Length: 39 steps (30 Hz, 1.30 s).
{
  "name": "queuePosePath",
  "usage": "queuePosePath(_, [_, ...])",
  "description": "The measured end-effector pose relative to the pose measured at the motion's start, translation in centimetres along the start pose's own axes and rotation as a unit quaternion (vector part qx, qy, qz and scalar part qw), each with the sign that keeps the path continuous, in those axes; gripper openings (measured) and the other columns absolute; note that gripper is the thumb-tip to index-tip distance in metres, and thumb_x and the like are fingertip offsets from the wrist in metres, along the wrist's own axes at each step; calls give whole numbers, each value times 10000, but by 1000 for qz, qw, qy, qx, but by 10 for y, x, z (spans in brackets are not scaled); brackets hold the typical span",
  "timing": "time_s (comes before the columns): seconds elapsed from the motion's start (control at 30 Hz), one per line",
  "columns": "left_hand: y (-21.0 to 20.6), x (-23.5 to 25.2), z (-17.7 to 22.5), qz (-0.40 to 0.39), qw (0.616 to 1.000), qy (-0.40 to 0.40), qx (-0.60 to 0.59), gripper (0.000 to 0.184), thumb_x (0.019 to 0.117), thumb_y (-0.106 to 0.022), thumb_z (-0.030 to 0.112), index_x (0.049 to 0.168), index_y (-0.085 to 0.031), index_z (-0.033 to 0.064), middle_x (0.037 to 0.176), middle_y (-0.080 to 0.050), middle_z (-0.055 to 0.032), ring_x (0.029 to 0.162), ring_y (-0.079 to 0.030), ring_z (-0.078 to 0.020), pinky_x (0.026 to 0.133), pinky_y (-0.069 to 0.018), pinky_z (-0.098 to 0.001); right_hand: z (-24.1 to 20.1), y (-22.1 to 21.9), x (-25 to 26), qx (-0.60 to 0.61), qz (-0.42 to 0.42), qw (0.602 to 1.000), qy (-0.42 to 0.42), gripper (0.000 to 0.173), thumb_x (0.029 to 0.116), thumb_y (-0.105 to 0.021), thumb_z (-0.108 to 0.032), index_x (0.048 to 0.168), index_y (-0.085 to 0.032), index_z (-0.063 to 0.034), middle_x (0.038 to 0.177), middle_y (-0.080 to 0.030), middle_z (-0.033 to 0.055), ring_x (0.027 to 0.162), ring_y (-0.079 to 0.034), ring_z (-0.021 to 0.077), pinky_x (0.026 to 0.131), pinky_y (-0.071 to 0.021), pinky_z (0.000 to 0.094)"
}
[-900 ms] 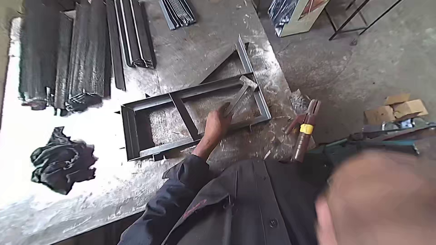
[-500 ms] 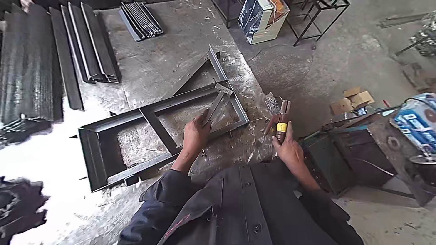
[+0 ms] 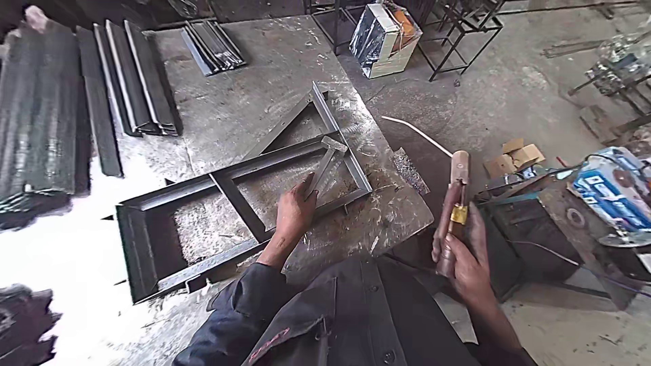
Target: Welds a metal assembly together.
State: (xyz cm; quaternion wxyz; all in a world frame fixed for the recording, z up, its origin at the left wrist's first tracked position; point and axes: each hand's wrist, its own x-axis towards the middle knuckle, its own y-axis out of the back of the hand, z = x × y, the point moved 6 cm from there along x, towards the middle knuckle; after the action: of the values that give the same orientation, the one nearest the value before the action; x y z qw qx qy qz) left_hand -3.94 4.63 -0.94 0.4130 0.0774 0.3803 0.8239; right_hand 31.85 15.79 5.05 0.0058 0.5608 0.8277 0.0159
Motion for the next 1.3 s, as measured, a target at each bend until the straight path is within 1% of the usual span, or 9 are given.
queuePosePath(0.27, [-1, 1, -3, 0, 1000, -7, -6, 451, 1021, -615, 235, 1471, -592, 198, 1236, -726, -141, 1161, -684, -322, 1026, -506, -535, -47, -27, -26, -72, -144, 983, 86, 807, 931, -631, -138, 1592, -170, -173, 1078, -668, 12, 700, -669, 118, 563, -600, 266])
queuePosePath(0.4, [-1, 1, -4, -1, 1000, -3, -11, 450, 1021, -614, 251, 1468, -596, 210, 1216, -733, -134, 1144, -691, -313, 1011, -520, -530, -52, -7, -31, -74, -98, 989, 82, 1080, 886, -689, -599, 1633, -32, -176, 1255, -581, 105, 768, -657, 208, 579, -596, 378])
queuePosePath(0.5, [0, 1, -4, -8, 1000, 1, -13, 458, 1022, -607, 252, 1478, -585, 216, 1237, -726, -133, 1167, -683, -313, 1031, -510, -529, -57, -13, -38, -186, -84, 971, 126, 1332, 729, -716, -794, 1645, -9, -136, 1587, -360, 65, 1160, -603, 88, 909, -572, 291])
queuePosePath(0.63, [-1, 1, -5, -2, 1000, -4, -28, 458, 1013, -612, 238, 1469, -593, 205, 1237, -727, -131, 1156, -690, -303, 1025, -519, -519, -46, -21, -52, -262, -78, 951, 147, 1369, 698, -775, -754, 1626, -112, 2, 1620, -314, 169, 1356, -464, 51, 1091, -441, 215])
queuePosePath(0.7, [0, 2, -5, -3, 1000, -5, -27, 461, 1012, -611, 239, 1472, -589, 206, 1237, -728, -129, 1152, -691, -301, 1022, -518, -521, -52, -27, -59, -305, -96, 929, 187, 1297, 723, -791, -709, 1634, -145, -48, 1641, -303, 135, 1421, -380, 12, 1161, -348, 189])
queuePosePath(0.8, [2, 1, -2, -11, 1000, -7, -27, 463, 1019, -606, 230, 1480, -580, 199, 1262, -719, -130, 1171, -683, -305, 1036, -512, -520, -58, -30, -64, -358, -110, 897, 236, 1221, 680, -854, -647, 1631, -196, -255, 1575, -421, -18, 1332, -462, -48, 1107, -409, 171])
queuePosePath(0.93, [0, 0, -3, -9, 1000, -7, -24, 472, 1016, -607, 228, 1487, -574, 217, 1259, -720, -124, 1162, -686, -303, 1022, -518, -522, -64, -35, -65, -462, -119, 842, 253, 1092, 688, -800, -699, 1580, -341, -267, 1280, -614, 158, 1012, -642, 158, 823, -560, 312])
queuePosePath(1.03, [-1, 1, -4, -14, 1000, -7, -22, 476, 1019, -603, 241, 1494, -567, 235, 1249, -722, -130, 1162, -684, -307, 1023, -517, -520, -67, -39, -61, -525, -124, 795, 276, 1003, 707, -721, -756, 1553, -410, -318, 1119, -637, 180, 754, -641, 194, 582, -541, 357])
queuePosePath(1.3, [-1, 2, -4, -25, 1000, 8, -11, 482, 1022, -586, 248, 1503, -556, 256, 1254, -717, -130, 1171, -678, -315, 1018, -514, -530, -69, -56, -55, -600, -140, 732, 291, 823, 780, -595, -832, 1511, -448, -484, 965, -624, 128, 619, -594, 213, 476, -477, 370])
